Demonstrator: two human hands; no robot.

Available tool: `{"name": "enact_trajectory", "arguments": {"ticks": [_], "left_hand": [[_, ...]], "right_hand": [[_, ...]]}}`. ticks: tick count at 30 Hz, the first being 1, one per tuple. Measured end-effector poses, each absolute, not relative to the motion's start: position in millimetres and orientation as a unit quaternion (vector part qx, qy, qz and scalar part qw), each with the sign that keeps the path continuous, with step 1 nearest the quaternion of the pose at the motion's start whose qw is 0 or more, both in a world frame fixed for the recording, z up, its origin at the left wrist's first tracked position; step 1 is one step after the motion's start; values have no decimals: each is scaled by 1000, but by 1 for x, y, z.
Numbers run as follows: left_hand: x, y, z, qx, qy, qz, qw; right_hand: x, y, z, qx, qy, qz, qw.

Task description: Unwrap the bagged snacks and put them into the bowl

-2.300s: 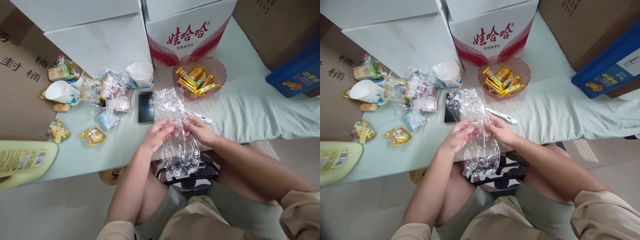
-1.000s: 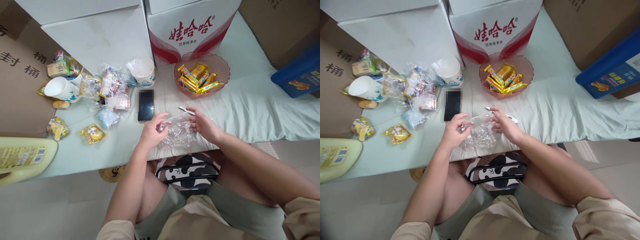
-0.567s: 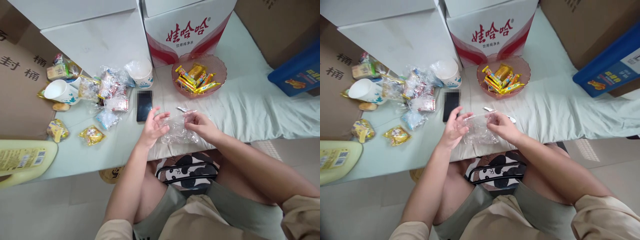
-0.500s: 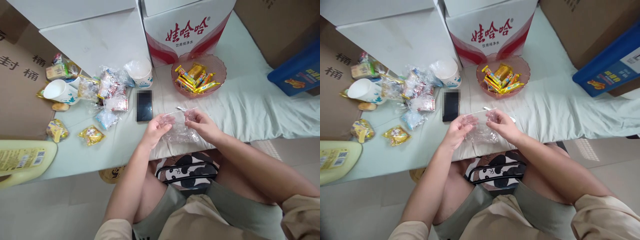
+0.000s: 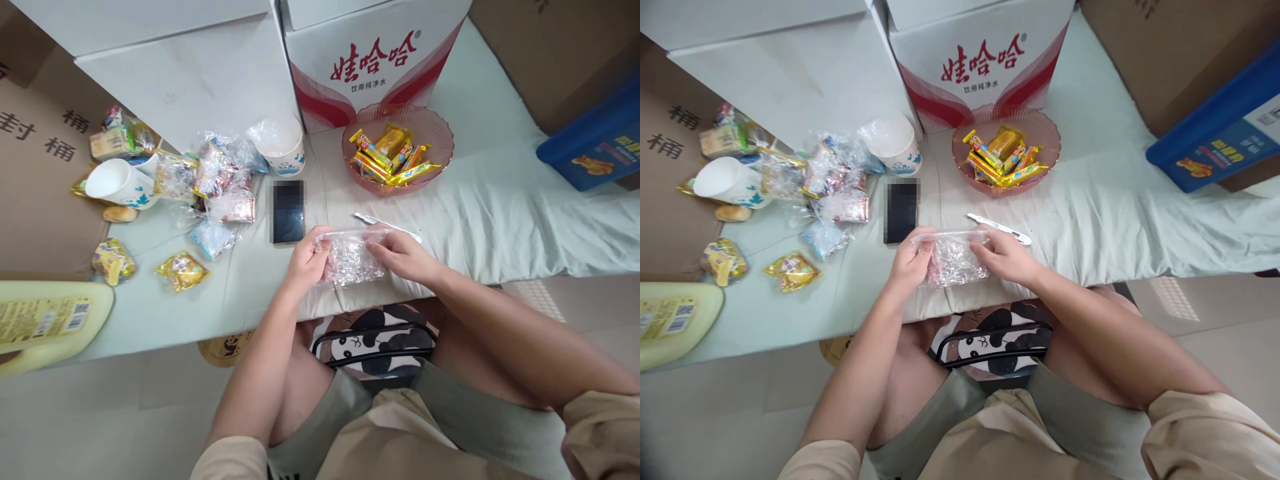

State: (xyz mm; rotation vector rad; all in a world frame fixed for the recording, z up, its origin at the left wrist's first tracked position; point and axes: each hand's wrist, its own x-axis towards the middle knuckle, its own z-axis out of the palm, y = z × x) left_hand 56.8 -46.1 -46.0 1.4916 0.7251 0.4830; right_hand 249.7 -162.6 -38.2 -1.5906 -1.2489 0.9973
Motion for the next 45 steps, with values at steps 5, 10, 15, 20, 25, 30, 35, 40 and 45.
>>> {"name": "enact_trajectory", "arguments": {"ticks": [5, 10, 15, 20, 25, 30, 35, 40, 45], "left_hand": [[56, -45, -37, 589, 282, 234, 721], [52, -37, -31, 576, 246, 258, 736], [55, -37, -40, 697, 293, 234, 611], [57, -40, -48, 720, 321, 337, 514], [59, -50, -47, 719, 318, 308, 536], [66, -62, -45, 694, 256, 232, 632], [63, -57, -41, 681, 283, 224, 637], [50, -38, -42, 622, 365, 331, 609], [31, -14, -34, 533, 421, 445, 583]], "right_hand": [[252, -164, -31, -578, -415, 452, 538], [256, -167, -27, -536, -373, 506, 564], [252, -166, -34, -596, -394, 476, 512], [251, -161, -35, -637, -333, 428, 548], [245, -162, -30, -674, -461, 259, 517], [228, -164, -34, -526, -555, 401, 504], [224, -160, -40, -477, -475, 522, 523], [224, -148, -44, -528, -465, 452, 548], [220, -140, -51, -599, -577, 383, 403]]}}
